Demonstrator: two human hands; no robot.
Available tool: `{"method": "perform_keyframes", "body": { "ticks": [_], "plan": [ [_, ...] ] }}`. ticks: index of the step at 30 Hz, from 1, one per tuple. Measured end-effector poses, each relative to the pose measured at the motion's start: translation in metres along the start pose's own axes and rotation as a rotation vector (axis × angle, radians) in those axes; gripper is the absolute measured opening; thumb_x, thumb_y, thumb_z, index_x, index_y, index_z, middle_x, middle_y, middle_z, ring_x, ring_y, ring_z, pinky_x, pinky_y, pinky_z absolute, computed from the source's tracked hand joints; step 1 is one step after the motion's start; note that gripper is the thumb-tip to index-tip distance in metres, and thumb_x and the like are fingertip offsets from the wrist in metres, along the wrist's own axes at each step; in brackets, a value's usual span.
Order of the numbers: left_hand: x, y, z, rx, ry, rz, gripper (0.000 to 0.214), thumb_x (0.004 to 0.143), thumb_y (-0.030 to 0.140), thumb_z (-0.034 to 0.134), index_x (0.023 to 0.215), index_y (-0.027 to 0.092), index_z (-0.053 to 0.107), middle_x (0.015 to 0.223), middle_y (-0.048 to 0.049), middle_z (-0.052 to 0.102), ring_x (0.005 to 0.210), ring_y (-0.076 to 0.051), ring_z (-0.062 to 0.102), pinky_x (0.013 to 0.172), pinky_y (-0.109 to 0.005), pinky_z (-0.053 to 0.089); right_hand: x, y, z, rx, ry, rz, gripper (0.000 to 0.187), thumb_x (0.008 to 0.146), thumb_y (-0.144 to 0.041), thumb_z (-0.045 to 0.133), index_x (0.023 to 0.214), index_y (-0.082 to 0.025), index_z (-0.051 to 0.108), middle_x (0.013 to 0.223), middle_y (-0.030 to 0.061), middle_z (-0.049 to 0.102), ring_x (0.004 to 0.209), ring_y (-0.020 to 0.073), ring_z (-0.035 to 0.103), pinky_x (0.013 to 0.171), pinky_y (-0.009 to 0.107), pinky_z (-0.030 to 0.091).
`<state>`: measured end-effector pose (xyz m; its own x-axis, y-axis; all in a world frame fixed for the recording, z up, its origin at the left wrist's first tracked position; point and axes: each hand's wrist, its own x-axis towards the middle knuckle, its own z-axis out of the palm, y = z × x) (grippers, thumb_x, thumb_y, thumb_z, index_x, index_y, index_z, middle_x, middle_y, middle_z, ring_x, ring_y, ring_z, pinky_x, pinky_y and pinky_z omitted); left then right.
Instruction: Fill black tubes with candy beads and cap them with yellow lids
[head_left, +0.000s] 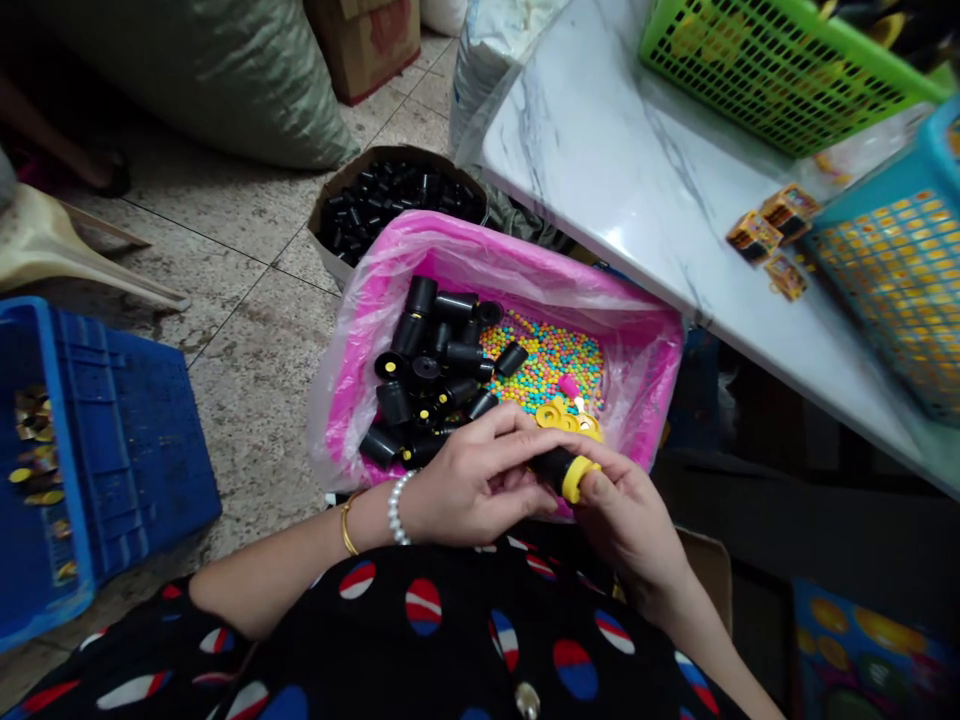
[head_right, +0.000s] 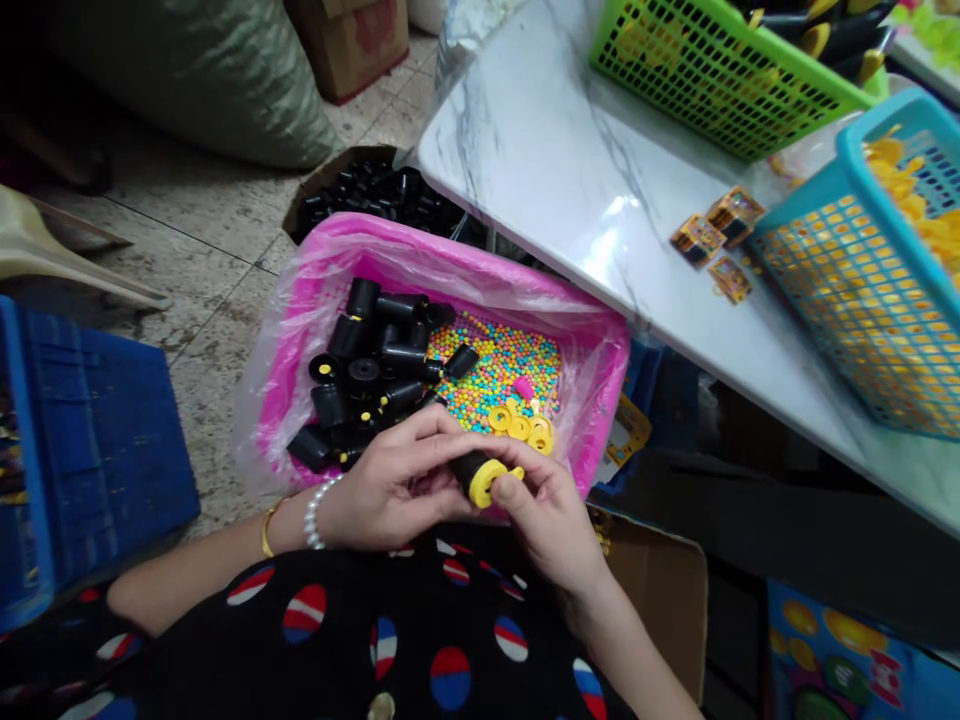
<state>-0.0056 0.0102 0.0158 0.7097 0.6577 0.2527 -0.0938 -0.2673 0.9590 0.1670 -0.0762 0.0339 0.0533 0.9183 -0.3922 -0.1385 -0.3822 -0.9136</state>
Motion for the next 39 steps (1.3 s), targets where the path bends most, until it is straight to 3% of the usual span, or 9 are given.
{"method": "perform_keyframes", "body": {
  "ticks": [5,7,9,12,17,22,26,31,39],
  "plan": [
    [0.003,-0.005,0.005,0.098,0.071,0.004,0.034,0.081,0.03,0.07,0.111,0.015,0.065,0.107,-0.0108,0.059,0.098,-0.02,0.058,0.084,-0.033,0.052,-0.006,-0.003,0.003,-0.35,0.309,-0.286,0.03,0.086,-0.028,0.065,0.115,-0.03,0.067,0.119,0.0055,0.064,0.114,0.0235,0.057,0.101,0.041,0.043],
    [0.002,-0.005,0.007,0.11,0.023,-0.016,0.034,0.083,0.028,0.067,0.114,0.014,0.062,0.104,-0.0097,0.065,0.091,-0.018,0.062,0.082,-0.032,0.052,-0.009,-0.007,0.003,-0.493,0.319,-0.416,0.027,0.088,-0.022,0.062,0.112,-0.03,0.069,0.116,0.0058,0.063,0.112,0.0228,0.057,0.101,0.041,0.042],
    [0.001,-0.004,0.007,0.132,-0.016,-0.057,0.034,0.086,0.027,0.064,0.116,0.013,0.06,0.089,-0.0057,0.068,0.073,-0.014,0.062,0.072,-0.028,0.052,-0.011,-0.011,0.0,-0.589,0.217,-0.459,0.032,0.089,-0.02,0.059,0.118,-0.03,0.067,0.119,0.0074,0.061,0.114,0.0237,0.056,0.1,0.041,0.043],
    [-0.001,-0.002,0.007,0.142,-0.036,-0.061,0.035,0.087,0.031,0.062,0.116,0.012,0.06,0.089,-0.0066,0.069,0.073,-0.015,0.063,0.071,-0.027,0.051,-0.014,-0.017,-0.007,-0.655,0.076,-0.426,0.042,0.086,-0.02,0.063,0.127,-0.03,0.061,0.119,0.0085,0.06,0.11,0.0246,0.057,0.093,0.04,0.047],
    [-0.001,0.001,0.004,0.118,-0.079,-0.031,0.033,0.088,0.029,0.059,0.116,0.011,0.058,0.102,-0.0109,0.068,0.091,-0.019,0.064,0.081,-0.03,0.051,-0.015,-0.023,-0.015,-0.667,0.073,-0.372,0.04,0.084,-0.021,0.067,0.122,-0.033,0.064,0.111,0.0061,0.063,0.102,0.0231,0.06,0.087,0.036,0.05],
    [-0.002,-0.001,0.005,0.123,-0.035,-0.054,0.029,0.089,0.027,0.057,0.114,0.013,0.057,0.104,-0.0101,0.068,0.093,-0.02,0.064,0.083,-0.031,0.051,-0.017,-0.027,-0.012,-0.711,-0.028,-0.363,0.042,0.093,-0.02,0.051,0.133,-0.032,0.054,0.12,0.0081,0.057,0.111,0.024,0.055,0.093,0.04,0.046],
    [-0.003,-0.002,0.005,0.117,-0.046,-0.076,0.03,0.089,0.03,0.058,0.113,0.014,0.058,0.099,-0.0086,0.068,0.087,-0.019,0.064,0.08,-0.031,0.051,-0.019,-0.027,-0.009,-0.703,-0.01,-0.33,0.042,0.091,-0.021,0.055,0.132,-0.031,0.056,0.118,0.008,0.057,0.109,0.0238,0.055,0.092,0.039,0.046],
    [-0.001,0.002,0.002,0.107,-0.096,-0.083,0.027,0.089,0.029,0.057,0.112,0.014,0.058,0.102,-0.0088,0.067,0.091,-0.019,0.063,0.083,-0.031,0.05,-0.015,-0.021,-0.01,-0.504,0.145,-0.231,0.034,0.08,-0.024,0.072,0.113,-0.029,0.067,0.108,0.0051,0.06,0.102,0.0224,0.058,0.088,0.035,0.048],
    [-0.002,0.002,0.004,0.055,-0.173,-0.081,0.03,0.095,0.033,0.046,0.118,0.015,0.053,0.107,-0.0111,0.066,0.098,-0.021,0.063,0.087,-0.033,0.048,-0.01,-0.021,-0.01,-0.487,0.101,-0.289,0.033,0.072,-0.026,0.08,0.104,-0.028,0.07,0.102,0.0052,0.062,0.1,0.0238,0.058,0.087,0.038,0.048]
  ]
}}
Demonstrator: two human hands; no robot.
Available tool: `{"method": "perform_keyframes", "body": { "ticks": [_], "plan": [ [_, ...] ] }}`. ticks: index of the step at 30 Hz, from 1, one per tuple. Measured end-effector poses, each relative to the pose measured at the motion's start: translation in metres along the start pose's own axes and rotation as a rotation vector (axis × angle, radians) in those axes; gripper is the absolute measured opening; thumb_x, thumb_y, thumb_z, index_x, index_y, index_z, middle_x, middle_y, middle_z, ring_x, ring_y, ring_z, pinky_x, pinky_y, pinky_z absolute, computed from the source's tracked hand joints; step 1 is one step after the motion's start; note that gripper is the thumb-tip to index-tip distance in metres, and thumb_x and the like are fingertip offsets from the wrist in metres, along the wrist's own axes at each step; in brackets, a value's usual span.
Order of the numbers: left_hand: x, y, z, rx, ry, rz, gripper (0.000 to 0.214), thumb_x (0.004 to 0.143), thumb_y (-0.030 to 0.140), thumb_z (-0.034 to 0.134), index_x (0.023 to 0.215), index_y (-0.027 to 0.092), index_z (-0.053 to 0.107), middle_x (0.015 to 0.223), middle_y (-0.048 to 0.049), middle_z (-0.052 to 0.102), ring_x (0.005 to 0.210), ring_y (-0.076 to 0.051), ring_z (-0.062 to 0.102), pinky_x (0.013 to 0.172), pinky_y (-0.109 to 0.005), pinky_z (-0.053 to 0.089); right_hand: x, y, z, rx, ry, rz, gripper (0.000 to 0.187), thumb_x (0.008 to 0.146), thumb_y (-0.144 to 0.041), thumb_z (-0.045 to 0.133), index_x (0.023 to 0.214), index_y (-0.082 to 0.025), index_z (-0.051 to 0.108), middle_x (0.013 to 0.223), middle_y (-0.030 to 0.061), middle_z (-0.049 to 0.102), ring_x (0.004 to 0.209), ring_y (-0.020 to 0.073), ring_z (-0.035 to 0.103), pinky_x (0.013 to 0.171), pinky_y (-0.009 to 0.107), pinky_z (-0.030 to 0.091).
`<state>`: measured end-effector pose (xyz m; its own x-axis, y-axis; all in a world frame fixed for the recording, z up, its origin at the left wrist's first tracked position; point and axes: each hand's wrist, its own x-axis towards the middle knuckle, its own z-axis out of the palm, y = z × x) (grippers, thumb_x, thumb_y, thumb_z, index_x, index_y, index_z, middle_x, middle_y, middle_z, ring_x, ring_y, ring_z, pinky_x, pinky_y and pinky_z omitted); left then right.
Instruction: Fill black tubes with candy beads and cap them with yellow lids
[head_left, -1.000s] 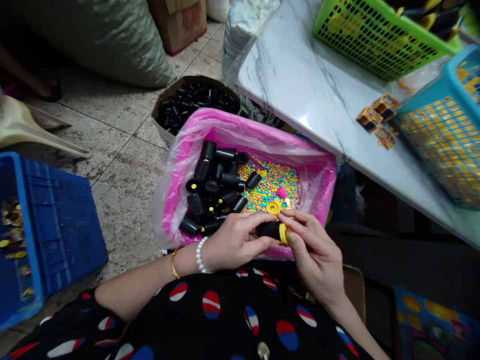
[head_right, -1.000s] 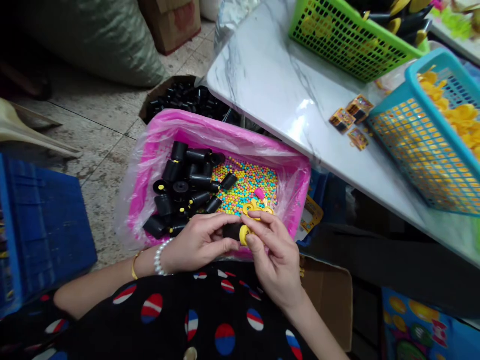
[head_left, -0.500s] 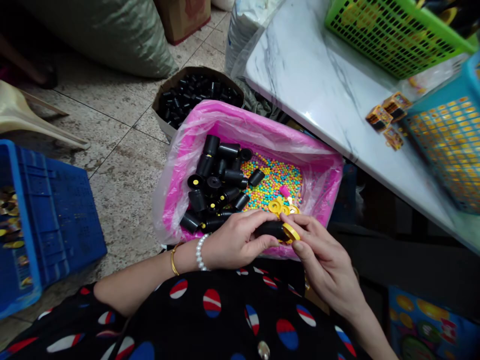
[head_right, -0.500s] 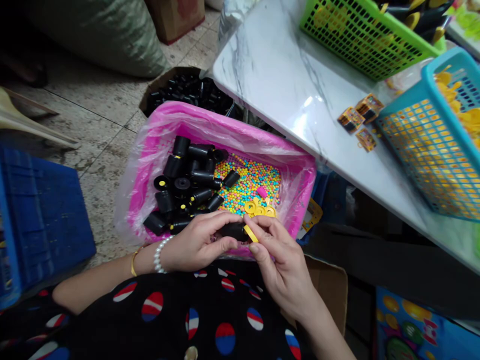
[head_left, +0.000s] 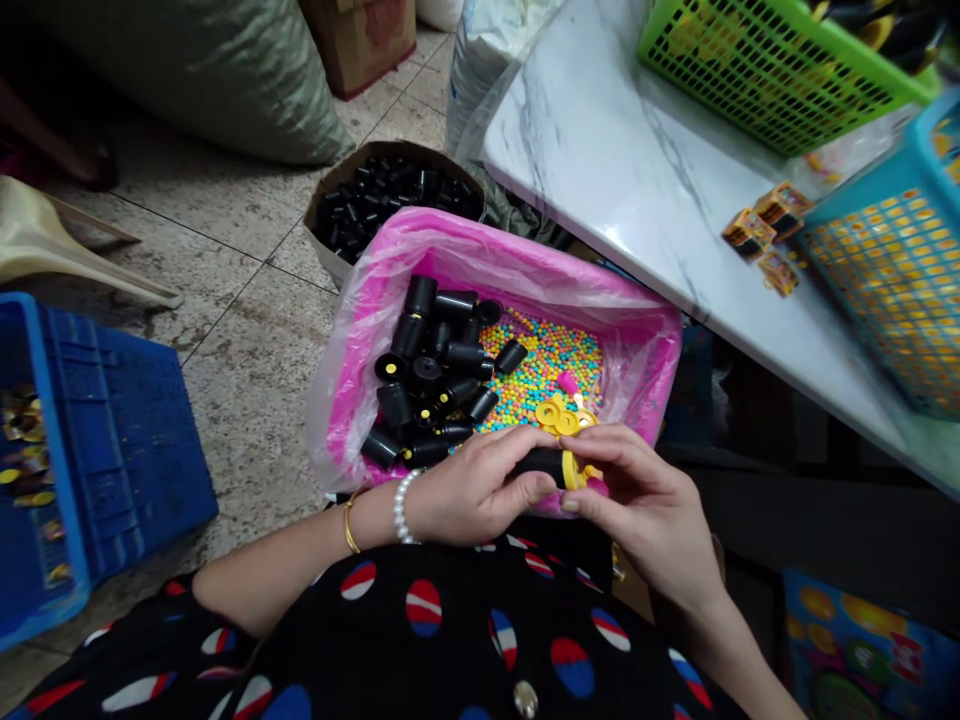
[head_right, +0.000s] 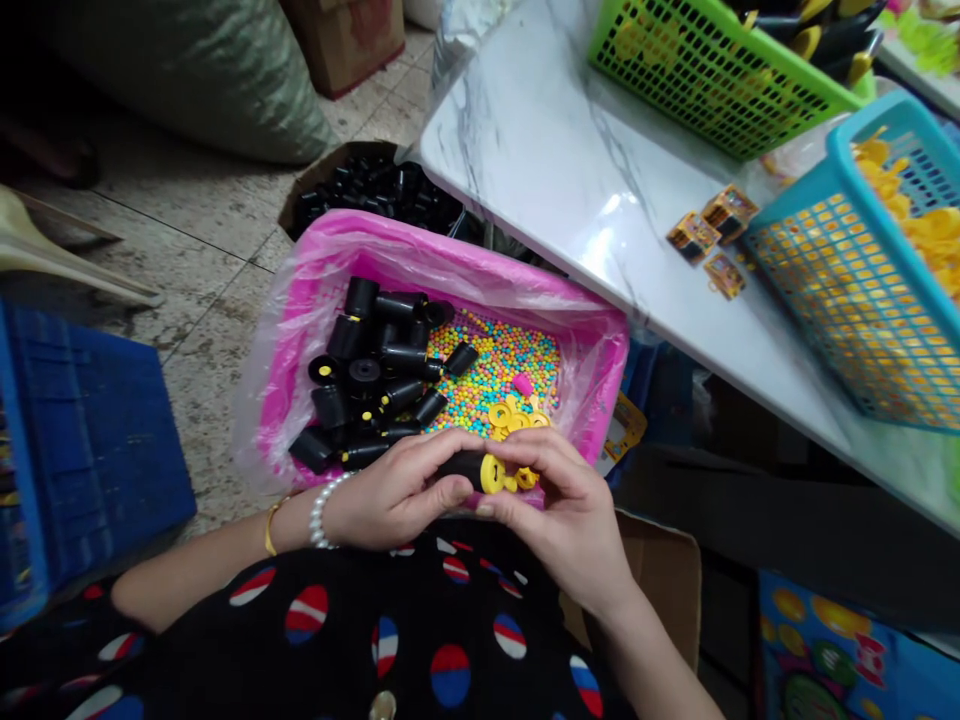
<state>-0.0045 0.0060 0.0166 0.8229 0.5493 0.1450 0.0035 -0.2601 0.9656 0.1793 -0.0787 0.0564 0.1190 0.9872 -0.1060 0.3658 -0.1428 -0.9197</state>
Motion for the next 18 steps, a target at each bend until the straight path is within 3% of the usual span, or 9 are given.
{"method": "perform_keyframes", "body": {
  "ticks": [5,9,13,16,18],
  "plan": [
    [-0.002,-0.003,0.001,-0.066,-0.017,-0.027,0.035,0.096,0.039,0.041,0.119,0.014,0.053,0.103,-0.0113,0.066,0.095,-0.021,0.063,0.082,-0.032,0.049,0.0,0.0,0.005,-0.058,0.002,-0.111,0.033,0.072,-0.021,0.079,0.103,-0.029,0.068,0.097,0.0052,0.063,0.095,0.0235,0.059,0.081,0.038,0.05],
    [-0.003,-0.005,0.001,-0.169,-0.015,-0.111,0.04,0.096,0.047,0.037,0.113,0.015,0.055,0.088,-0.0066,0.064,0.079,-0.017,0.06,0.067,-0.026,0.048,0.0,0.001,0.014,-0.099,0.015,-0.141,0.032,0.074,-0.019,0.078,0.103,-0.027,0.065,0.096,0.0059,0.063,0.091,0.023,0.06,0.078,0.037,0.05],
    [-0.002,-0.006,0.002,-0.269,-0.042,-0.257,0.046,0.083,0.057,0.057,0.098,0.014,0.056,0.066,0.003,0.051,0.053,-0.009,0.044,0.048,-0.02,0.035,0.001,0.0,0.029,-0.155,0.08,-0.212,0.026,0.076,-0.019,0.074,0.099,-0.026,0.064,0.091,0.0056,0.063,0.086,0.0216,0.061,0.072,0.035,0.052],
    [0.001,-0.003,0.003,-0.33,0.067,-0.257,0.04,0.081,0.052,0.063,0.092,0.015,0.052,0.07,0.0036,0.047,0.056,-0.008,0.04,0.05,-0.02,0.035,0.005,-0.004,0.037,-0.181,0.145,-0.237,0.028,0.076,-0.018,0.073,0.101,-0.026,0.066,0.093,0.0058,0.062,0.087,0.0213,0.061,0.074,0.035,0.054],
    [0.002,-0.001,0.003,-0.376,0.189,-0.183,0.032,0.086,0.046,0.056,0.093,0.016,0.05,0.076,0.0012,0.048,0.063,-0.01,0.045,0.058,-0.022,0.041,0.008,-0.005,0.039,-0.038,0.14,-0.132,0.033,0.073,-0.022,0.076,0.105,-0.027,0.066,0.098,0.0059,0.061,0.091,0.0214,0.061,0.078,0.036,0.054]
  ]
}}
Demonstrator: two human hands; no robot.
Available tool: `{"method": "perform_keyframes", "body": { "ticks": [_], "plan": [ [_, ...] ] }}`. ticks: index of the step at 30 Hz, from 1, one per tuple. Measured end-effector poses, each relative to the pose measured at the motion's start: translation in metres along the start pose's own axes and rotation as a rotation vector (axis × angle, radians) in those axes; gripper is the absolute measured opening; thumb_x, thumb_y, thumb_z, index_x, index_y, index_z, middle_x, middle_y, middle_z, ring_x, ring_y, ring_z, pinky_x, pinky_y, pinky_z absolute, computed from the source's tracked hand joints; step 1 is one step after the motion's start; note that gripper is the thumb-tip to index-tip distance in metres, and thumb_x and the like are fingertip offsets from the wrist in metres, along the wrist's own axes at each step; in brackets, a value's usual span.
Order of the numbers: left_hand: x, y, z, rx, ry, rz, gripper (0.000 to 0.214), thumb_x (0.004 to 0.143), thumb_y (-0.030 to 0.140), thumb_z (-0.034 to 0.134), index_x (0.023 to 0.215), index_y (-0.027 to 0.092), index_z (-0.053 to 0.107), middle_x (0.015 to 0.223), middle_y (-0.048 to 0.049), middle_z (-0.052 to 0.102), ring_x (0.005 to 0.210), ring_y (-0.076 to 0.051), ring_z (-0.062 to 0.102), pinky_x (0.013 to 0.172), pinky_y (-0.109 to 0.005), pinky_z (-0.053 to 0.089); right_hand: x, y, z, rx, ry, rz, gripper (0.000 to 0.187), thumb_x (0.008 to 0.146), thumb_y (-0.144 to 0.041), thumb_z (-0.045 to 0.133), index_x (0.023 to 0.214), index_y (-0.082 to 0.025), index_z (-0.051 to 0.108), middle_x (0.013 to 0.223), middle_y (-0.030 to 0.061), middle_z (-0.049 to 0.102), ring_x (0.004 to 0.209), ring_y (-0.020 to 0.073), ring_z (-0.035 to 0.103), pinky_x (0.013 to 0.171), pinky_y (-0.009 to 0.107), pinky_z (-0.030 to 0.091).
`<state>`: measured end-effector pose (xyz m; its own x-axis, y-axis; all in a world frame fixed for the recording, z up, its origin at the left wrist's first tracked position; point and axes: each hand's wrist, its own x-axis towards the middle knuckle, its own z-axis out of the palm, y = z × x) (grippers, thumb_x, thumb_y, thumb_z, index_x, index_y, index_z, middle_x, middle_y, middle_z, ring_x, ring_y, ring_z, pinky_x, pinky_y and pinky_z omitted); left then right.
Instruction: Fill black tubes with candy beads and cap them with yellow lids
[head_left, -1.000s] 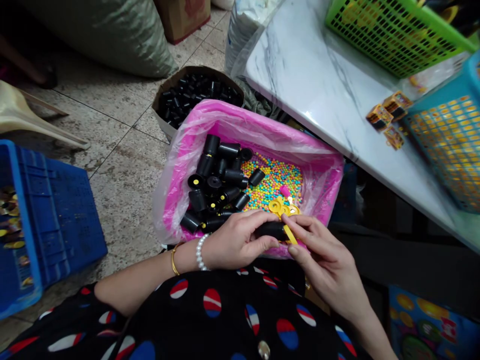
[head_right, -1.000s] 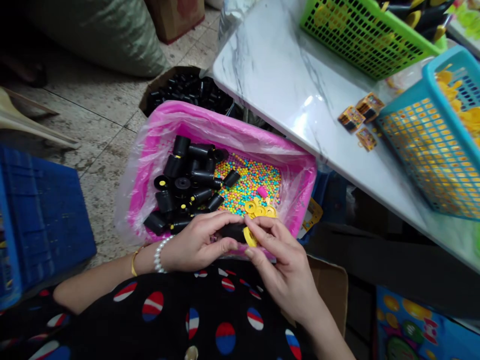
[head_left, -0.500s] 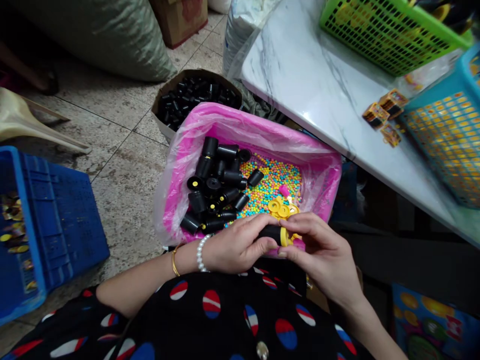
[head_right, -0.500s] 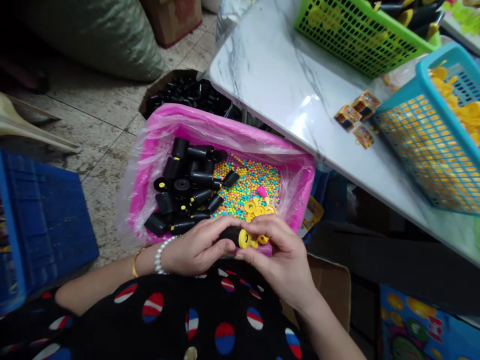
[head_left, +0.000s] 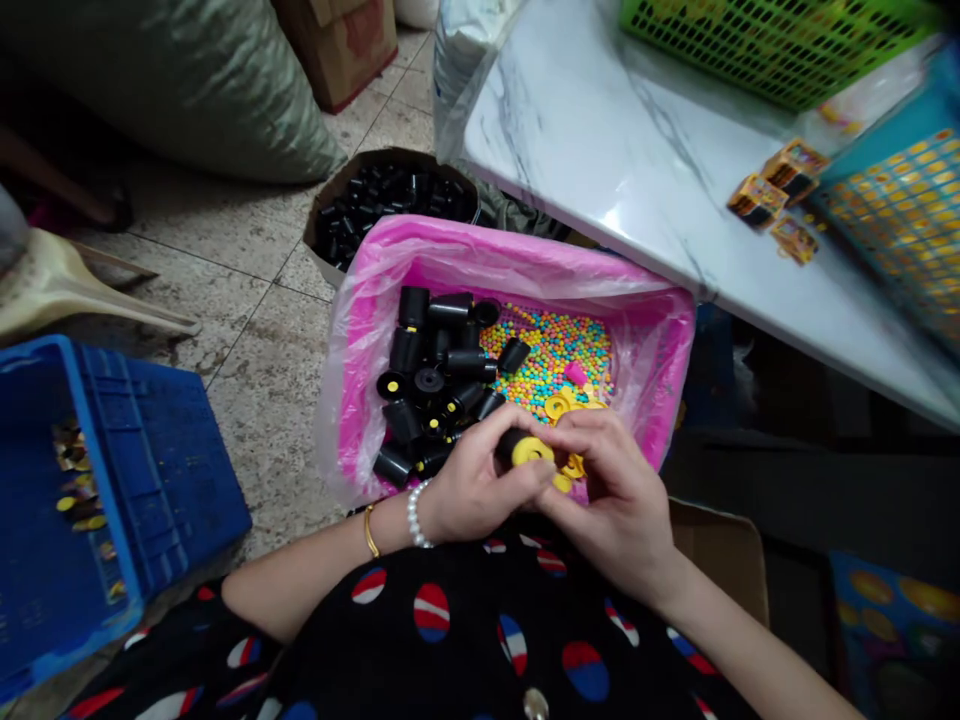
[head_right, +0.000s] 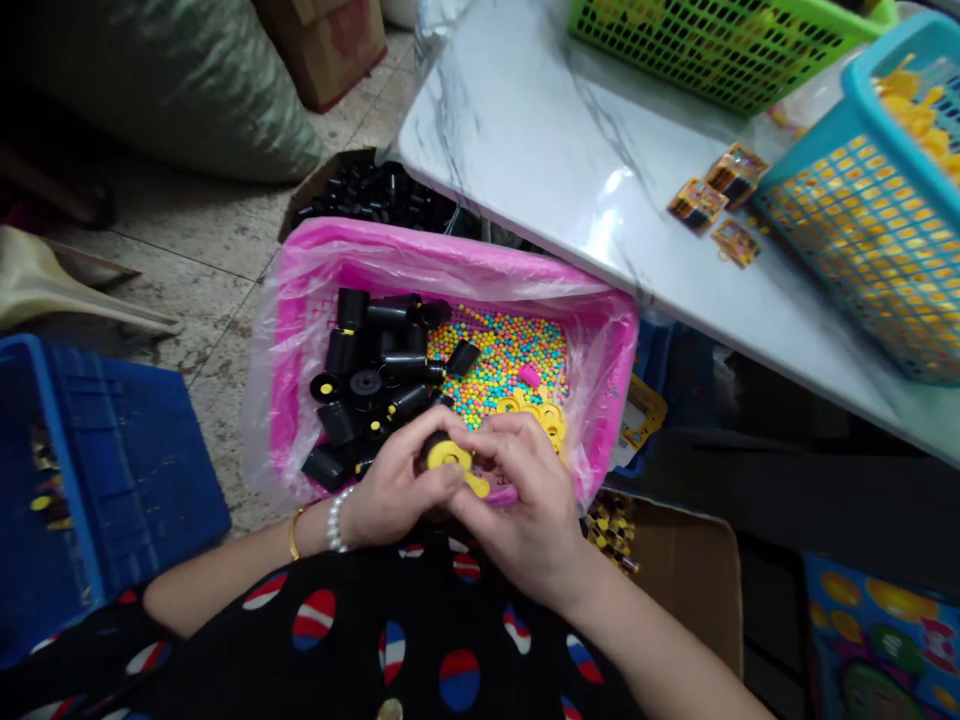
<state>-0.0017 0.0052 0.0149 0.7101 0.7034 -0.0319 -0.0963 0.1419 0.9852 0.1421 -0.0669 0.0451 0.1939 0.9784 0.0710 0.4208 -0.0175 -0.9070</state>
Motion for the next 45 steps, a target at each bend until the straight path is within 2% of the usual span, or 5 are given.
{"method": "perform_keyframes", "body": {
  "ticks": [9,20,29,37,45],
  "plan": [
    [-0.001,0.001,-0.009,0.321,0.056,0.468,0.034,0.083,0.049,0.06,0.097,0.018,0.054,0.127,-0.0147,0.047,0.131,-0.033,0.035,0.11,-0.057,0.023,0.008,-0.004,-0.002,0.791,-0.334,0.485,0.055,0.073,-0.045,0.077,0.121,-0.023,0.058,0.122,0.0082,0.061,0.111,0.0227,0.06,0.097,0.035,0.048],
    [-0.002,0.009,-0.001,0.31,-0.135,0.565,0.033,0.081,0.048,0.061,0.096,0.023,0.046,0.114,-0.0108,0.062,0.128,-0.035,0.049,0.111,-0.064,0.016,-0.011,-0.011,-0.007,0.586,-0.333,0.187,0.037,0.086,-0.037,0.065,0.12,-0.024,0.061,0.113,0.008,0.065,0.103,0.0229,0.063,0.088,0.034,0.052],
    [0.001,0.004,-0.004,0.1,-0.014,0.388,0.062,0.083,0.066,0.049,0.121,0.017,0.05,0.117,-0.0158,0.057,0.118,-0.031,0.054,0.105,-0.05,0.039,0.002,-0.004,0.008,0.501,-0.212,0.265,0.029,0.09,-0.042,0.058,0.11,-0.022,0.062,0.09,0.0032,0.067,0.077,0.0153,0.063,0.067,0.024,0.052],
    [0.004,-0.012,0.011,-0.143,0.273,-0.054,0.042,0.094,0.047,0.04,0.078,0.015,0.06,0.092,-0.0085,0.062,0.074,-0.016,0.06,0.067,-0.028,0.052,0.008,0.011,0.038,0.584,-0.056,0.447,0.035,0.089,-0.048,0.057,0.073,-0.017,0.06,0.057,-0.0028,0.053,0.051,0.009,0.049,0.048,0.019,0.043],
    [0.003,-0.011,0.011,-0.577,0.068,-0.168,0.047,0.083,0.048,0.065,0.116,0.017,0.05,0.069,0.0037,0.052,0.044,-0.003,0.044,0.042,-0.014,0.037,0.015,0.008,0.013,1.189,-0.233,0.754,0.04,0.085,-0.055,0.058,0.088,-0.017,0.067,0.069,0.0028,0.067,0.062,0.0143,0.066,0.065,0.027,0.056]
  ]
}}
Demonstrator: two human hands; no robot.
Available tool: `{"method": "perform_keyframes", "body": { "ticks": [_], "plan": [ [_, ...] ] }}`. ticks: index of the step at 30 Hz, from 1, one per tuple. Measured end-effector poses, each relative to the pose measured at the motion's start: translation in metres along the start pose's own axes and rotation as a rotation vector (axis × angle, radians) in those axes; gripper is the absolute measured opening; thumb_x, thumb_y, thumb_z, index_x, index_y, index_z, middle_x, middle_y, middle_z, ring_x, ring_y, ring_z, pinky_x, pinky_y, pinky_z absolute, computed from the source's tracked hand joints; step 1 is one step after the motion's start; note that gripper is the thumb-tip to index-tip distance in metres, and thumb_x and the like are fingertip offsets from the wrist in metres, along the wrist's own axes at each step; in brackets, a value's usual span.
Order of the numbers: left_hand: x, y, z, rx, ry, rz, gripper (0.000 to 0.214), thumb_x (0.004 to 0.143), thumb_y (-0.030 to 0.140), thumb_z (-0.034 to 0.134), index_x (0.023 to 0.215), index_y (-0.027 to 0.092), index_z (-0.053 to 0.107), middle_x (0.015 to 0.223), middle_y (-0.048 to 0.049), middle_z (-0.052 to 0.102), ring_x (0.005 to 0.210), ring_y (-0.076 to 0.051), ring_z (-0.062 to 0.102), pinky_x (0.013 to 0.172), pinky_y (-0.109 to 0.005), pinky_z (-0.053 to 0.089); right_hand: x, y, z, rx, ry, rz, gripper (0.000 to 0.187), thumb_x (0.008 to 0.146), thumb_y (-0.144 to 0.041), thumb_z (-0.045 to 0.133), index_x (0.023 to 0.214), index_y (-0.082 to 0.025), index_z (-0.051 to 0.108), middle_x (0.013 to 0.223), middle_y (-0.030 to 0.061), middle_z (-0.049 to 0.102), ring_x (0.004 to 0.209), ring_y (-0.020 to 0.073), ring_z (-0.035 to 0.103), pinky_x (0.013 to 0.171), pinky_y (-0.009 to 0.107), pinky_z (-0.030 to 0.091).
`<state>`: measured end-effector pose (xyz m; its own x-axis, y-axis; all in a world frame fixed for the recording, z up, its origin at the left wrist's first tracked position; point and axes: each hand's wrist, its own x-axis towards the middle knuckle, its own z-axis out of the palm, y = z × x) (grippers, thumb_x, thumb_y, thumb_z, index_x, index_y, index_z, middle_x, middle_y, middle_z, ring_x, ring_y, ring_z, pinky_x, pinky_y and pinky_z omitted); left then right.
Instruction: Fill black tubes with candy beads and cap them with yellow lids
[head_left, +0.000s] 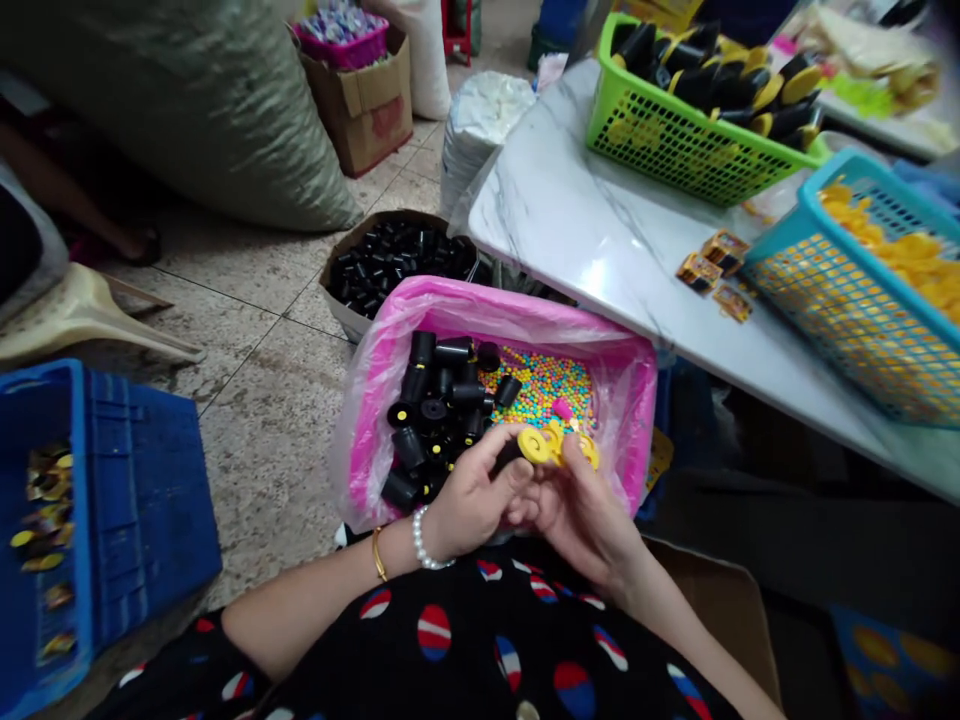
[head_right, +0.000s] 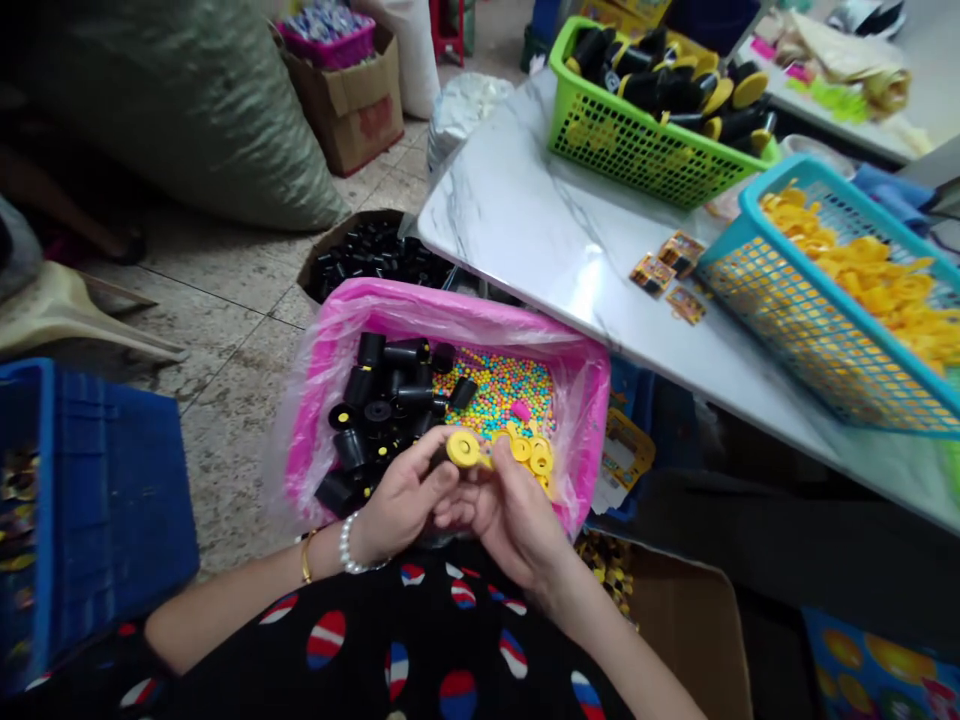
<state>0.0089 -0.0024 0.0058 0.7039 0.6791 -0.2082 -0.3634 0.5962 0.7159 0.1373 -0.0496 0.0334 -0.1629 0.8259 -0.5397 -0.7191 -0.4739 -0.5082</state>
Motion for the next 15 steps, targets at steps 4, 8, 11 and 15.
{"method": "perform_keyframes", "body": {
  "ticks": [4,8,11,15],
  "plan": [
    [0.0,0.002,0.0,-0.064,-0.008,0.0,0.039,0.087,0.048,0.058,0.107,0.014,0.055,0.074,0.0006,0.056,0.046,-0.005,0.052,0.044,-0.016,0.045,-0.005,0.005,-0.013,0.07,-0.171,0.009,0.028,0.084,-0.044,0.065,0.087,-0.017,0.068,0.08,0.0037,0.07,0.076,0.0129,0.067,0.073,0.022,0.054],
    [-0.002,0.004,0.001,-0.028,-0.073,-0.029,0.043,0.09,0.045,0.055,0.122,0.018,0.049,0.072,0.0004,0.057,0.045,-0.007,0.055,0.044,-0.018,0.048,0.003,0.022,-0.019,0.089,-0.193,-0.065,0.033,0.078,-0.051,0.07,0.073,-0.019,0.064,0.066,-0.0008,0.063,0.059,0.0097,0.061,0.055,0.018,0.05],
    [-0.006,0.008,0.002,0.067,-0.111,0.018,0.046,0.092,0.046,0.049,0.131,0.021,0.044,0.072,0.0005,0.056,0.042,-0.008,0.052,0.042,-0.021,0.047,0.007,0.022,-0.019,0.023,-0.229,-0.025,0.048,0.074,-0.066,0.064,0.069,-0.018,0.061,0.062,-0.0003,0.059,0.057,0.0122,0.06,0.051,0.021,0.05],
    [-0.009,0.014,0.001,0.568,-0.147,0.347,0.035,0.089,0.035,0.055,0.12,0.018,0.057,0.084,-0.0071,0.065,0.069,-0.018,0.062,0.076,-0.038,0.052,0.005,0.011,-0.019,-0.12,-0.188,0.001,0.039,0.072,-0.057,0.07,0.089,-0.021,0.065,0.071,0.0004,0.062,0.06,0.0149,0.06,0.053,0.025,0.051]
  ]
}}
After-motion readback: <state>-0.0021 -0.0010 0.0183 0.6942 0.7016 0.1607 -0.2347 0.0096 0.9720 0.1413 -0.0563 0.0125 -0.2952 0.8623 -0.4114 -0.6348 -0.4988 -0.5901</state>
